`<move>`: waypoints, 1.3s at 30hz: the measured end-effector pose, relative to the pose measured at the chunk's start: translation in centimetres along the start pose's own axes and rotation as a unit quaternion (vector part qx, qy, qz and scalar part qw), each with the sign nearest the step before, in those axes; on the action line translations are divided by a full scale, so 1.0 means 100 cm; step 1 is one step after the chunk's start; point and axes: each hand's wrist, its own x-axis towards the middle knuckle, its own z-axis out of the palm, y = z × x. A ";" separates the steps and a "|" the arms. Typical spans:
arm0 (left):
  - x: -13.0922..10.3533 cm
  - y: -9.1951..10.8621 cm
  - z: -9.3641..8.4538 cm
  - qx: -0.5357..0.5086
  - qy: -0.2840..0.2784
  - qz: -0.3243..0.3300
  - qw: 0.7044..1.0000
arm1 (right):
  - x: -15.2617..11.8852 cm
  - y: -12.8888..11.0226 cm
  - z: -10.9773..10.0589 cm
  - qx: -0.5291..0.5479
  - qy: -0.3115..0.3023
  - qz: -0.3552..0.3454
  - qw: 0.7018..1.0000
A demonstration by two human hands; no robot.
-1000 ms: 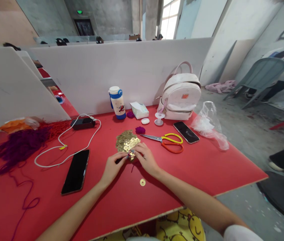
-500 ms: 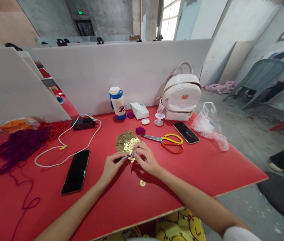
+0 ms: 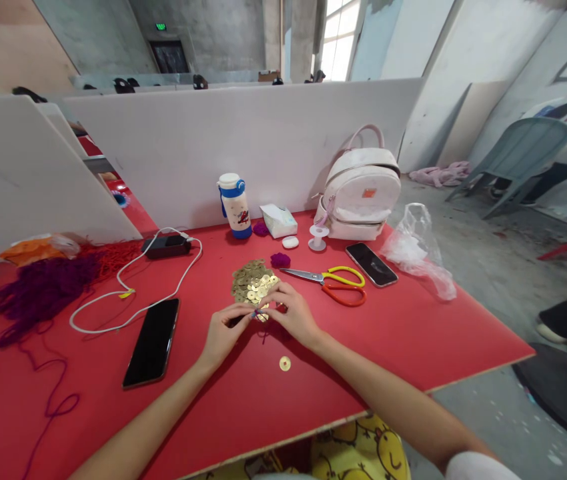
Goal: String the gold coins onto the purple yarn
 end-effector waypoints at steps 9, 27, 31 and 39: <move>-0.001 -0.001 -0.001 -0.001 -0.014 0.023 1.000 | -0.001 0.001 -0.001 -0.022 -0.006 -0.035 0.999; 0.002 -0.002 -0.001 0.005 -0.028 0.014 1.000 | -0.001 -0.007 -0.002 -0.027 -0.021 0.007 0.999; 0.002 -0.004 -0.001 -0.004 -0.030 0.006 1.000 | 0.000 -0.009 -0.001 -0.001 -0.026 0.022 0.999; 0.002 -0.008 -0.001 -0.007 -0.026 0.005 1.000 | 0.002 -0.008 0.000 0.031 -0.024 0.039 0.998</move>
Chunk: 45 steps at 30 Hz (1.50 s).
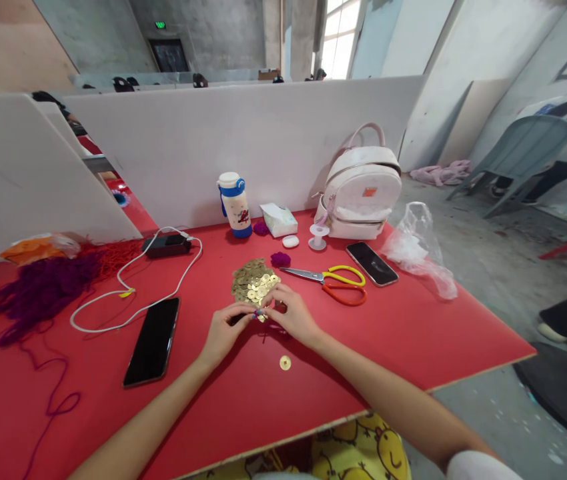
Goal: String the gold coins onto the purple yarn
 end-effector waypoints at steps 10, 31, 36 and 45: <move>0.001 0.001 0.000 -0.004 0.011 -0.013 1.000 | -0.002 -0.006 -0.002 -0.042 -0.006 -0.046 0.998; 0.001 -0.003 0.001 -0.002 0.020 -0.022 1.000 | 0.001 -0.001 -0.015 0.307 -0.086 0.142 0.937; 0.001 -0.003 0.001 -0.001 0.021 -0.025 0.999 | 0.014 -0.001 -0.028 0.280 0.076 0.115 0.950; 0.003 -0.007 0.001 -0.039 0.051 -0.070 0.995 | 0.003 -0.005 -0.013 0.053 0.143 -0.038 0.988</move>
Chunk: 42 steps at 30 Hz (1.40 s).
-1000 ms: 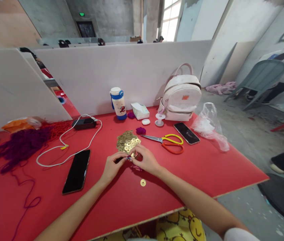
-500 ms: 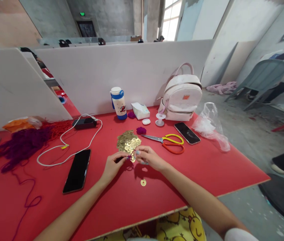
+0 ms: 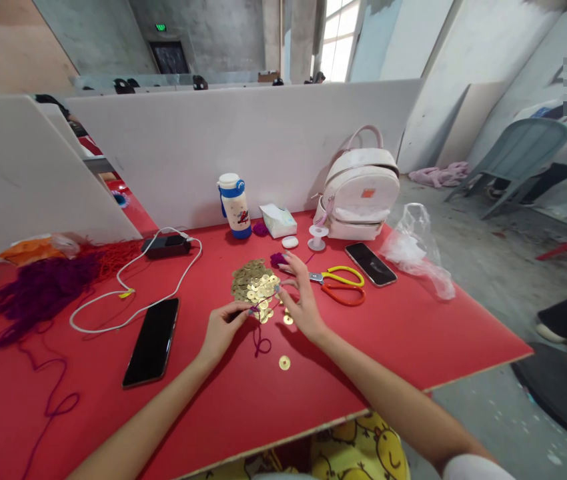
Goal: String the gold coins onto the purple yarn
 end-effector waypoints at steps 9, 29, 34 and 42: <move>0.001 0.005 0.000 -0.062 0.019 -0.055 0.996 | -0.012 0.007 0.010 -0.185 -0.132 -0.039 0.973; 0.001 0.009 -0.001 -0.129 0.000 -0.066 0.989 | -0.016 0.004 0.016 -0.131 -0.247 -0.084 0.956; -0.001 0.009 0.004 -0.241 -0.005 -0.136 0.961 | -0.016 0.005 0.016 -0.169 -0.255 -0.078 0.949; -0.001 0.011 0.007 -0.302 -0.009 -0.184 0.935 | -0.016 0.004 0.017 -0.184 -0.259 -0.076 0.945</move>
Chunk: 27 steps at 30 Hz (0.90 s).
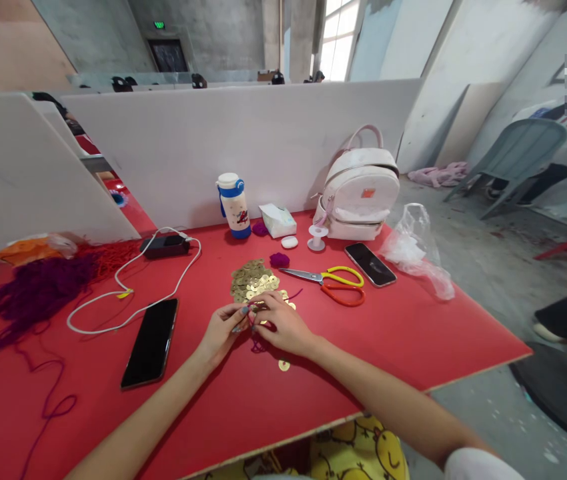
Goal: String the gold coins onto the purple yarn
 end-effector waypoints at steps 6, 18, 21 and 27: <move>0.002 -0.001 -0.006 0.150 0.012 0.056 0.987 | 0.001 0.006 -0.004 0.109 0.085 0.050 0.989; -0.006 -0.005 0.001 0.288 -0.047 0.113 0.950 | 0.003 0.006 -0.005 0.273 0.094 0.142 0.947; -0.008 -0.004 0.002 0.293 -0.054 0.112 0.948 | 0.003 0.004 -0.005 0.275 0.090 0.134 0.948; -0.010 -0.004 0.003 0.317 -0.077 0.117 0.938 | 0.002 0.002 -0.005 0.301 0.085 0.132 0.941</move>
